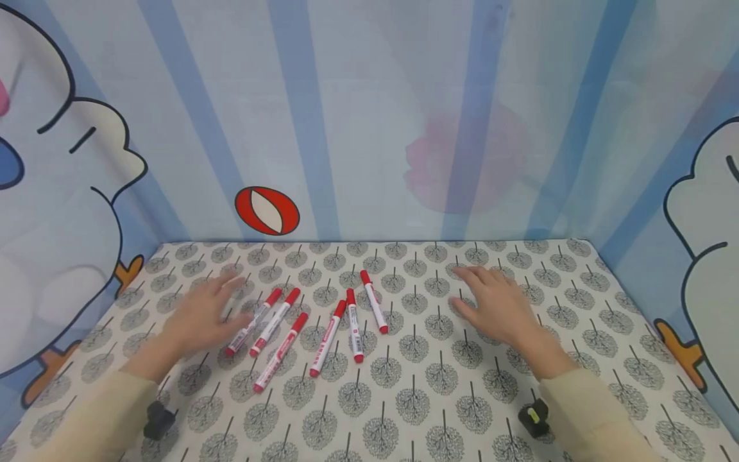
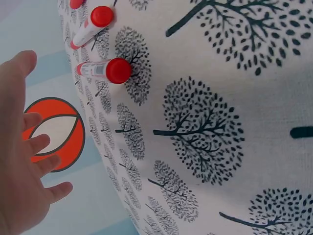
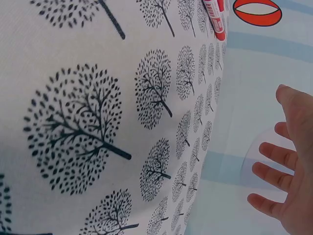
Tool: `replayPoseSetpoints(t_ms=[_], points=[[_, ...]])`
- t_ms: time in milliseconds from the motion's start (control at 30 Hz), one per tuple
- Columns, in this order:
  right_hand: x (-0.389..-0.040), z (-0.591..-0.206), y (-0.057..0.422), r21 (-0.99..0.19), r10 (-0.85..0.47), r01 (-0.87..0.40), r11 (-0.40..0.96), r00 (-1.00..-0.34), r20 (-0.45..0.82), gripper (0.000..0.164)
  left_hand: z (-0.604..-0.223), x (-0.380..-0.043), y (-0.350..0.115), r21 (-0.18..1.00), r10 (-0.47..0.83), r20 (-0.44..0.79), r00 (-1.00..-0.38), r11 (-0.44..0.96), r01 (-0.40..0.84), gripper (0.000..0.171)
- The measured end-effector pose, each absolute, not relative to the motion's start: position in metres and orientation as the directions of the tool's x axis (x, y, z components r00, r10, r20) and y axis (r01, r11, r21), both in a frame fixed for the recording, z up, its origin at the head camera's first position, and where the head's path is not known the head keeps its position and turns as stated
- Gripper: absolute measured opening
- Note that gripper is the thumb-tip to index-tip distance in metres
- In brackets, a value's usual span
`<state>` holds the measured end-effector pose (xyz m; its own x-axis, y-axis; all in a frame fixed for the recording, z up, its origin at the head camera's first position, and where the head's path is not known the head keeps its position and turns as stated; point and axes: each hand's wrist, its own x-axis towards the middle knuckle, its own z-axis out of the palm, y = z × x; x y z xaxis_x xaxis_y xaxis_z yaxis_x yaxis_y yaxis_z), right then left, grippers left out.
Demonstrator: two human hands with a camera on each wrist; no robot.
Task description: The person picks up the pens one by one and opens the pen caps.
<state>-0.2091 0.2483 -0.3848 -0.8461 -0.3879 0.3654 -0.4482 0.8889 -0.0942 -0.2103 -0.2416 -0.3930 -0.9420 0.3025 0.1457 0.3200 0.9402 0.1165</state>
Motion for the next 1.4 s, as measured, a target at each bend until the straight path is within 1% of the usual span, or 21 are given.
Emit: replayPoseSetpoints(t_ms=[200,400,667,967,1167,1400], points=[[-0.213,-0.384,0.241,-0.086,-0.409,-0.47,0.878,-0.833,0.373,0.054,-0.401,-0.211,-0.238,0.119,0.295,0.134,-0.946,0.943,0.311,0.075],[-0.215,-0.385,0.234,-0.089,-0.411,-0.471,0.878,-0.836,0.364,0.051,-0.406,-0.21,-0.236,0.133,0.271,0.1,-0.957,0.95,0.283,0.075],[-0.219,-0.386,0.225,-0.086,-0.447,-0.518,0.851,-0.801,0.398,0.047,-0.406,-0.211,-0.232,0.161,0.236,0.064,-0.97,0.956,0.244,0.065],[-0.219,-0.383,0.209,-0.089,-0.472,-0.541,0.836,-0.793,0.386,0.046,-0.405,-0.218,-0.229,0.182,0.211,-0.003,-0.978,0.961,0.206,0.06],[-0.22,-0.383,0.201,-0.088,-0.48,-0.553,0.828,-0.782,0.397,0.044,-0.406,-0.222,-0.226,0.207,0.207,-0.028,-0.978,0.958,0.197,0.051],[-0.22,-0.385,0.191,-0.102,-0.502,-0.578,0.81,-0.772,0.39,0.042,-0.412,-0.223,-0.223,0.238,0.202,-0.048,-0.978,0.953,0.185,0.033]])
